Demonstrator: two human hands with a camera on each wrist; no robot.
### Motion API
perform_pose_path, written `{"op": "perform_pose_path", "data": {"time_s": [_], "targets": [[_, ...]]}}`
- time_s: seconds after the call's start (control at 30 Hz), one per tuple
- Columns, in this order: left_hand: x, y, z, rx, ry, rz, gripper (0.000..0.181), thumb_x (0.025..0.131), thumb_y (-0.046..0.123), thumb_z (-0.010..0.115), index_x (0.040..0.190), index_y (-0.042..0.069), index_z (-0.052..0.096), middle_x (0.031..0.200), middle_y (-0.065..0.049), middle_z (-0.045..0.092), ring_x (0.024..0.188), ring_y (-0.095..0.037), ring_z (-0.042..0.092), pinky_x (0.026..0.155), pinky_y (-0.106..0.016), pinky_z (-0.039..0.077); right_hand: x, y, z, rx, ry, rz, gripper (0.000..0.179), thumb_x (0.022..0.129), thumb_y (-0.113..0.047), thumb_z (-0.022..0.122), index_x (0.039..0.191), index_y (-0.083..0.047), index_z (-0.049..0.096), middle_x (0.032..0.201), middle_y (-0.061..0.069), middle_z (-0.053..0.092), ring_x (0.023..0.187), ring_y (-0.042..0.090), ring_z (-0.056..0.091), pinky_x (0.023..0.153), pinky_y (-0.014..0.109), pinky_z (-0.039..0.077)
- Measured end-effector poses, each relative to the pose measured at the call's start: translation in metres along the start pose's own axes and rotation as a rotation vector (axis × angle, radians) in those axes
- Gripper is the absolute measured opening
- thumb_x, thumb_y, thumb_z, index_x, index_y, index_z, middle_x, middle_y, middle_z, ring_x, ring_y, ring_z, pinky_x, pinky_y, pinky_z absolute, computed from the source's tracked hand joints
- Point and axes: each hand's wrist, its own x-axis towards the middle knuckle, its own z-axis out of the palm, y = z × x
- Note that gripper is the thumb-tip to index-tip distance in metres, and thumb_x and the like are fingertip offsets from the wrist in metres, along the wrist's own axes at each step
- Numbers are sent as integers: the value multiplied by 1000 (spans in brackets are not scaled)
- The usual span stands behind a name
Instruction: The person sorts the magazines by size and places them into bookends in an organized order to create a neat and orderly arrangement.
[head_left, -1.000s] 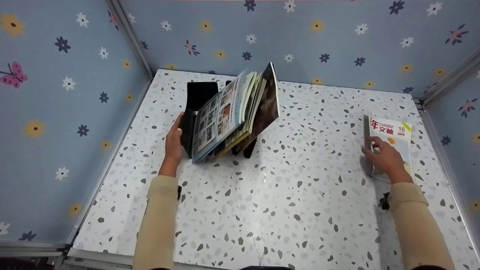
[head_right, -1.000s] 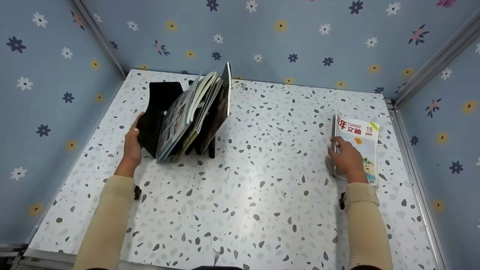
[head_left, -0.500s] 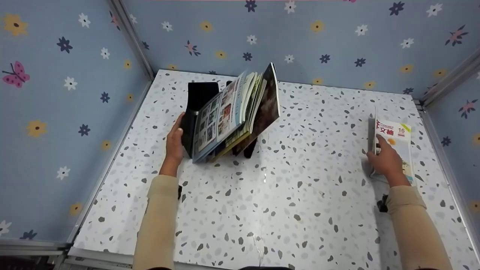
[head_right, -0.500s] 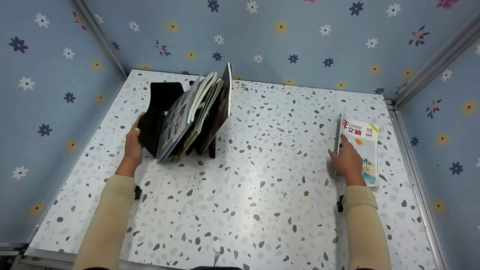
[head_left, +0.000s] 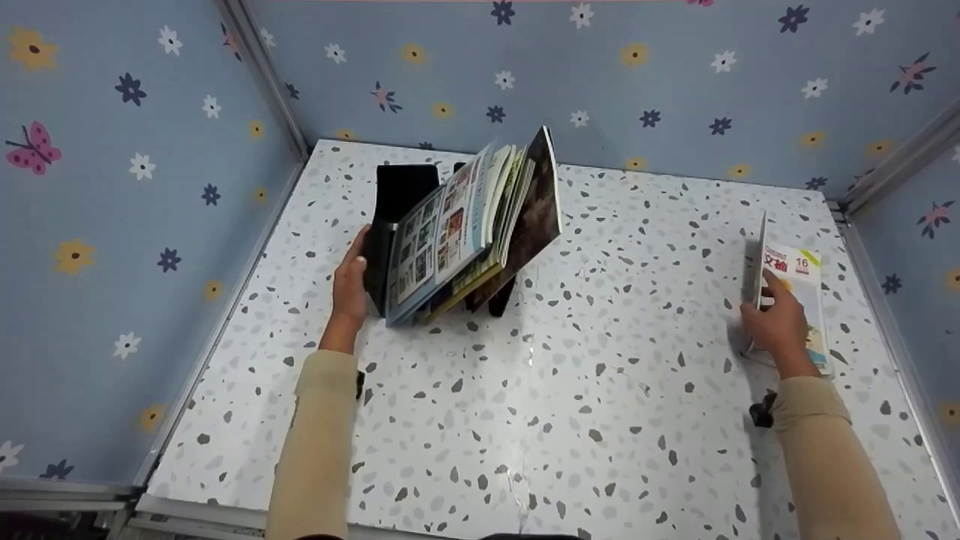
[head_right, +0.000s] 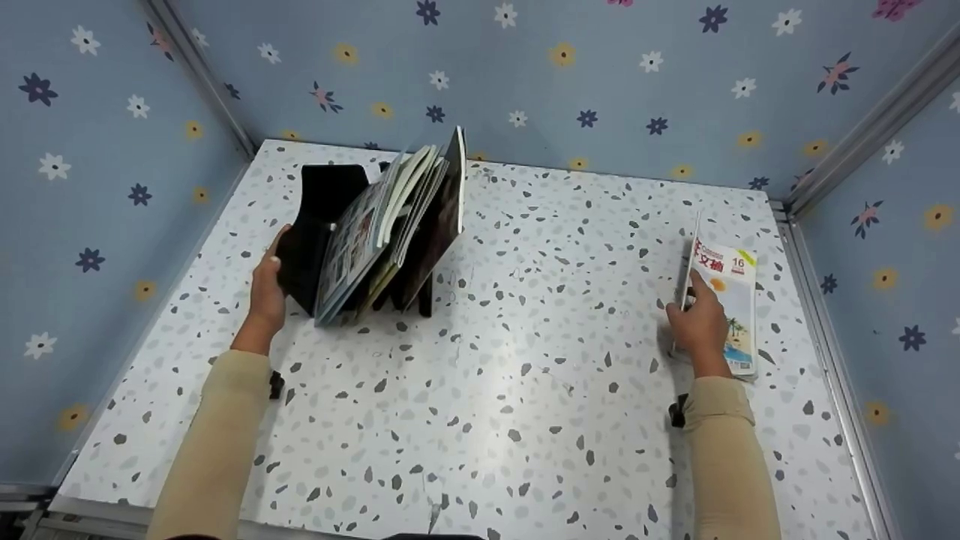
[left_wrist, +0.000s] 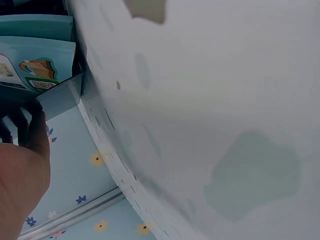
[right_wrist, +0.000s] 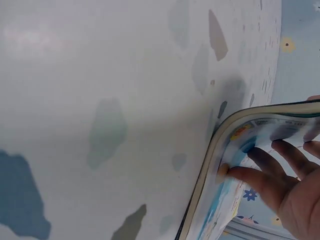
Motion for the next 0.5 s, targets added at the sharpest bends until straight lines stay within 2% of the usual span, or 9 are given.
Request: {"op": "perform_pose_path", "data": {"time_s": [0.17, 0.33, 0.5], "targets": [[1, 0, 0, -12, -10, -6, 46, 93, 13, 24, 138, 12, 30, 143, -5, 28, 133, -14, 21, 109, -34, 16, -5, 1, 1, 70, 73, 31, 66, 85, -27, 43, 141, -32, 8, 135, 18, 35, 103, 29, 48, 75, 36, 44], [1, -2, -1, -7, -5, -28, 46, 92, 15, 24, 137, 15, 31, 142, -2, 30, 132, -12, 23, 108, -34, 18, -8, 1, 0, 117, 145, 22, 65, 84, -23, 45, 139, -37, 13, 129, 12, 42, 87, 15, 50, 60, 18, 43], [0, -3, -1, -10, -15, -27, 46, 92, 16, 23, 138, 16, 30, 143, -1, 29, 132, -12, 22, 108, -34, 18, -12, -4, -2, 206, 220, -1, 63, 83, -17, 46, 138, -36, 21, 121, 9, 44, 75, 3, 49, 56, 12, 42]]}}
